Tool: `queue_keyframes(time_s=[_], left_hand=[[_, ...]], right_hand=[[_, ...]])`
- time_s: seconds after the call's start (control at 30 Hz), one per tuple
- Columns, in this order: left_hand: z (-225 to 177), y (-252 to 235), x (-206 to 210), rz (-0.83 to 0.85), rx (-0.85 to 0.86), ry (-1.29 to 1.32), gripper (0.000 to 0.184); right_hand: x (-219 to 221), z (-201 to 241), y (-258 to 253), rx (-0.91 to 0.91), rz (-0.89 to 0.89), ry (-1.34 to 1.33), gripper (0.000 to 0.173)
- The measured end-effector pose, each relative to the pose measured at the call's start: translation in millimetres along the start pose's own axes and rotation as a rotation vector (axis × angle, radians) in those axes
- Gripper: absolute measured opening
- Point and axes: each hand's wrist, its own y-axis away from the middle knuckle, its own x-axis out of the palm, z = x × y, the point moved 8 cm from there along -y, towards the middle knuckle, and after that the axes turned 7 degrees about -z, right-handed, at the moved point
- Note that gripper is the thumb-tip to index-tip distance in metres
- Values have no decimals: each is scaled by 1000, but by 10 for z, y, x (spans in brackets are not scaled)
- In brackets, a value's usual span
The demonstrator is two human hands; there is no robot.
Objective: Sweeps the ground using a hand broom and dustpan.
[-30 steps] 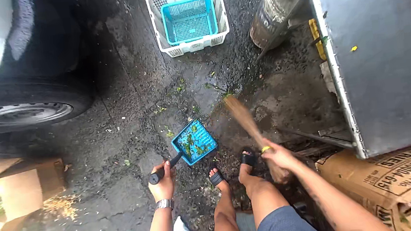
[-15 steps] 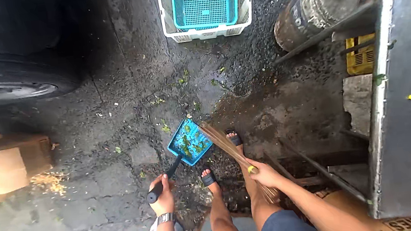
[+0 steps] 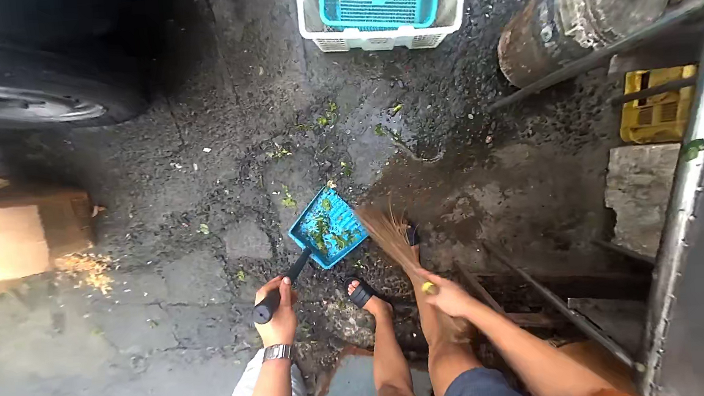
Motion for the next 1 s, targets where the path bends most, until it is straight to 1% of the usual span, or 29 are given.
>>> queue_keyframes(time_s=[0.07,0.13,0.2,0.23,0.27,0.3,0.33,0.37,0.43,0.5,0.53,0.57,0.6,0.63,0.67,0.73,0.77,0.8,0.83,0.87,0.9,0.93,0.97,1.0], left_hand=[[91,25,-177,-41,-20,35,26],[182,144,-424,-99,-65,79,25],[198,292,-615,-167,-108,127,24],[197,347,-685,-198,-113,147,23],[215,387,-730,-226,-122,164,22],[240,417,-745,-253,-133,173,21],[263,432,-732,-277,-147,171,21],[268,399,-689,-303,-157,165,20],[237,262,-549,-328,-160,139,20],[169,171,-395,-318,-162,101,21],[137,141,-353,-302,-169,75,22],[116,115,-350,-289,-174,52,23],[90,61,-366,-286,-170,47,23],[75,-1,-386,-286,-171,50,23],[75,-45,-412,-284,-179,55,22],[118,-59,-473,-267,-212,57,23],[154,-48,-501,-261,-224,60,23],[187,-52,-514,-256,-230,64,24],[220,-54,-512,-257,-231,70,24],[248,-40,-497,-260,-235,73,24],[277,-20,-479,-264,-239,72,23],[297,-6,-457,-265,-240,69,23],[295,-7,-433,-269,-234,69,22],[279,-18,-414,-274,-221,70,21]], right_hand=[[-643,37,349,-51,-78,2,82],[-1377,226,528,-113,-214,-9,83],[-2128,530,348,-144,-379,-18,83],[-2424,708,135,-124,-439,-34,82],[-2603,880,-138,-90,-481,-56,81],[-2615,1028,-437,-57,-495,-62,82],[-2435,1123,-721,-25,-471,-25,82],[-2089,1188,-969,-10,-405,74,81],[-1151,1263,-1298,-59,-227,339,82],[-385,1128,-1260,-125,-59,501,85],[-149,1028,-1121,-156,26,561,85],[-15,925,-920,-184,94,594,84],[-11,873,-703,-194,138,599,83],[-144,861,-489,-185,141,587,83],[-371,851,-290,-164,110,554,83],[-1022,864,40,-133,-37,434,84],[-1398,888,104,-126,-129,355,85],[-1761,923,56,-115,-216,269,84],[-2064,965,-77,-100,-305,186,84],[-2244,1015,-270,-75,-382,118,84],[-2250,1084,-491,-45,-421,88,84],[-2065,1168,-714,-26,-408,104,83],[-1706,1244,-928,-30,-345,168,82],[-1218,1292,-1107,-52,-253,271,81]])
